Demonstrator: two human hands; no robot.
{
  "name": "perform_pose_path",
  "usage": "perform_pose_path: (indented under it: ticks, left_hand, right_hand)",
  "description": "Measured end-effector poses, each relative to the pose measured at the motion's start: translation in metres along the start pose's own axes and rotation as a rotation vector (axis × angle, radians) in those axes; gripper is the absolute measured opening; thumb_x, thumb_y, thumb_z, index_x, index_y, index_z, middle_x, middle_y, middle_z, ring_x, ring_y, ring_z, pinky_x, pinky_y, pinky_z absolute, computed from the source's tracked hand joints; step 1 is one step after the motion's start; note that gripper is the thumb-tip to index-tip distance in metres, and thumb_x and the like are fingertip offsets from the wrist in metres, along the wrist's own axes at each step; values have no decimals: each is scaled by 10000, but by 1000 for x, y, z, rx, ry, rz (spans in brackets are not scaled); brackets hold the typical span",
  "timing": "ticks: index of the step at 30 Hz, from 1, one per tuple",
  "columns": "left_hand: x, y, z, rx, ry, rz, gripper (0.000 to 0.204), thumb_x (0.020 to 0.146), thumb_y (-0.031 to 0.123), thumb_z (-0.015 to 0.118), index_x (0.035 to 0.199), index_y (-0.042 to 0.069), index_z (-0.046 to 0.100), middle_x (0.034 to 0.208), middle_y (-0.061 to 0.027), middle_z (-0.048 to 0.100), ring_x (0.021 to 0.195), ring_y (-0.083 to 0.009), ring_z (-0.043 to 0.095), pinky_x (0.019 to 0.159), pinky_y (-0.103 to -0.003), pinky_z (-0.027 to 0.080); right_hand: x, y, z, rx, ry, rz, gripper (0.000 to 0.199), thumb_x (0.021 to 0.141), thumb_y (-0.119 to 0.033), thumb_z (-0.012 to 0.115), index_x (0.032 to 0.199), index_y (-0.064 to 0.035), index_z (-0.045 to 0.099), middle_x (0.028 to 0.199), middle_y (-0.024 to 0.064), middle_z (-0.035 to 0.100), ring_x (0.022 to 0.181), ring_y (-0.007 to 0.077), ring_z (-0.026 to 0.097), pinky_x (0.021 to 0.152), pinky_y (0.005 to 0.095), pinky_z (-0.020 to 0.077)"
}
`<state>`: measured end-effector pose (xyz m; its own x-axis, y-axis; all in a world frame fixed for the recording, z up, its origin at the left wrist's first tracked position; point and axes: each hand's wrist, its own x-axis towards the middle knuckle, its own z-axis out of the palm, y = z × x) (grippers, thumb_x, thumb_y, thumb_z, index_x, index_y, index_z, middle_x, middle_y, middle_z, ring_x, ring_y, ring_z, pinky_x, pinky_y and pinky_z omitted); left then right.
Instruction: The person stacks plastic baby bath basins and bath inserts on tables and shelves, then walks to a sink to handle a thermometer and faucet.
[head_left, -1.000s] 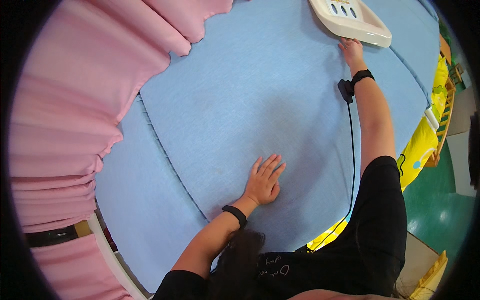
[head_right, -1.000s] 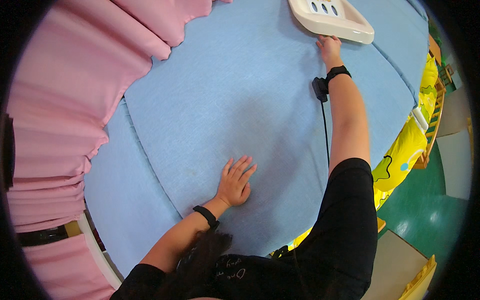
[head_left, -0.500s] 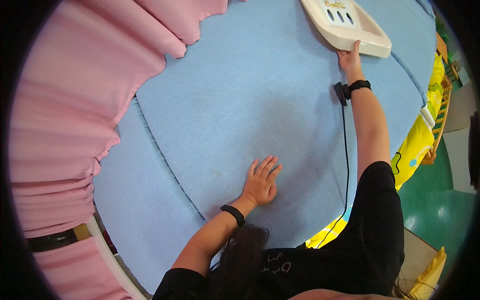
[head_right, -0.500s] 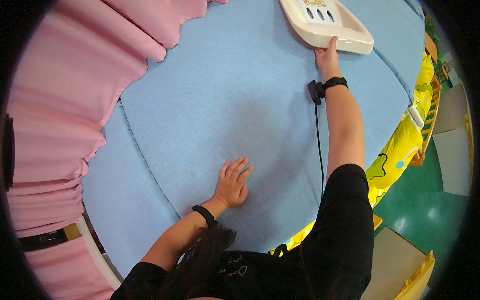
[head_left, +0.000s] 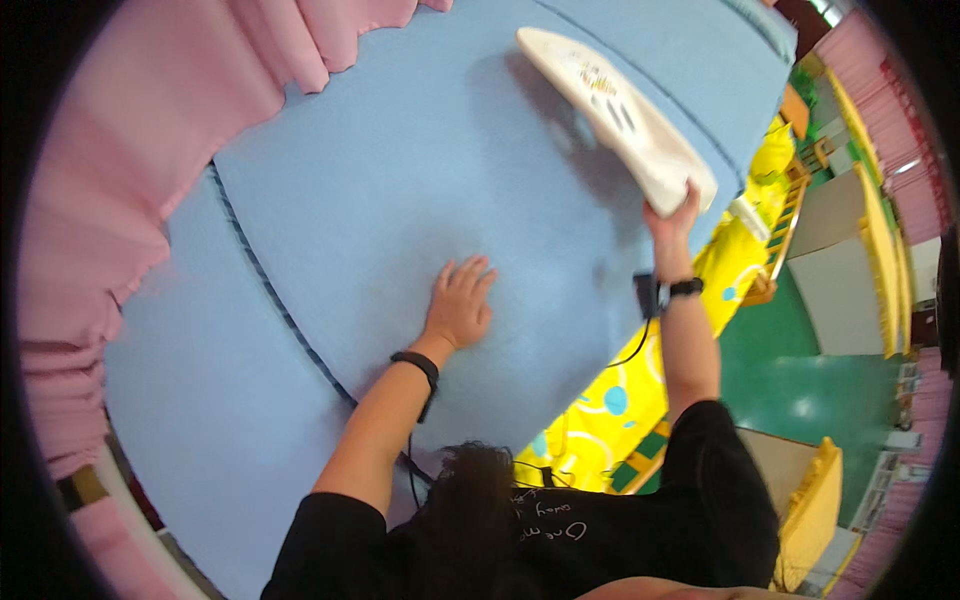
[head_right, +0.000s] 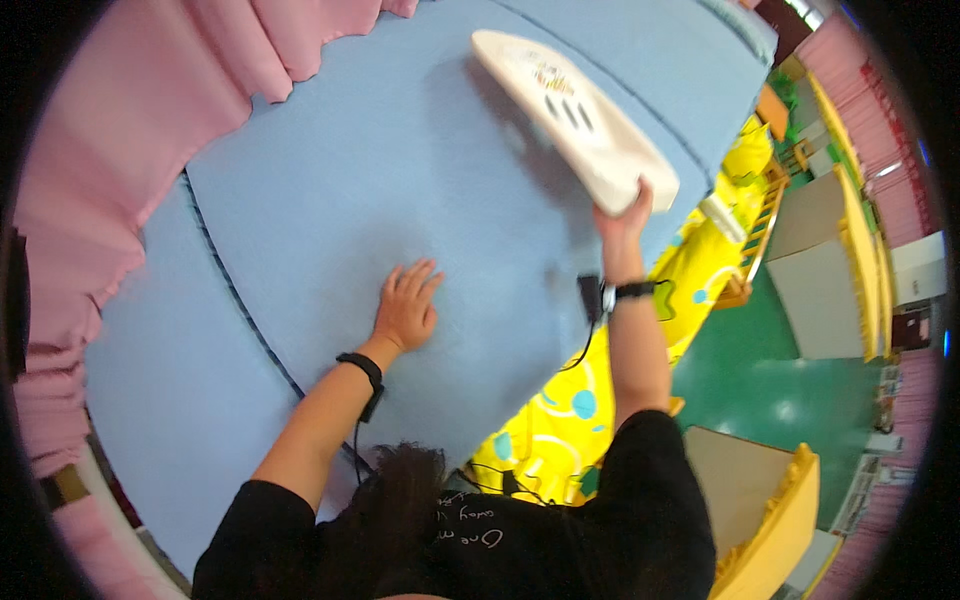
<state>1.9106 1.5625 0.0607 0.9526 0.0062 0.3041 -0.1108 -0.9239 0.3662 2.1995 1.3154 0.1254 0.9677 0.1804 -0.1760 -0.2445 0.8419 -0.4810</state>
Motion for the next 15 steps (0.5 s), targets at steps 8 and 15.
perform_pose_path:
  ticks: [8, 15]
  left_hand:
    - [-46, 30, -14, -461, -94, -468, 750, 810, 279, 540, 1404, 37, 152, 1378, -175, 352, 1296, -292, 304, 1066, -442, 224]
    - [-192, 79, -142, -1715, 118, -836, 768, 869, 368, 488, 1441, 101, 51, 1436, -162, 250, 1313, -266, 280, 1044, -439, 252]
  right_hand:
    - [-286, -29, -60, -111, 197, 122, 541, 737, -404, 611, 1190, -127, 504, 1126, 54, 589, 989, 240, 578, 851, 362, 468]
    - [-431, -15, -59, -104, 93, 308, 464, 756, -388, 617, 1119, -108, 541, 1055, 35, 617, 926, 196, 603, 779, 315, 505]
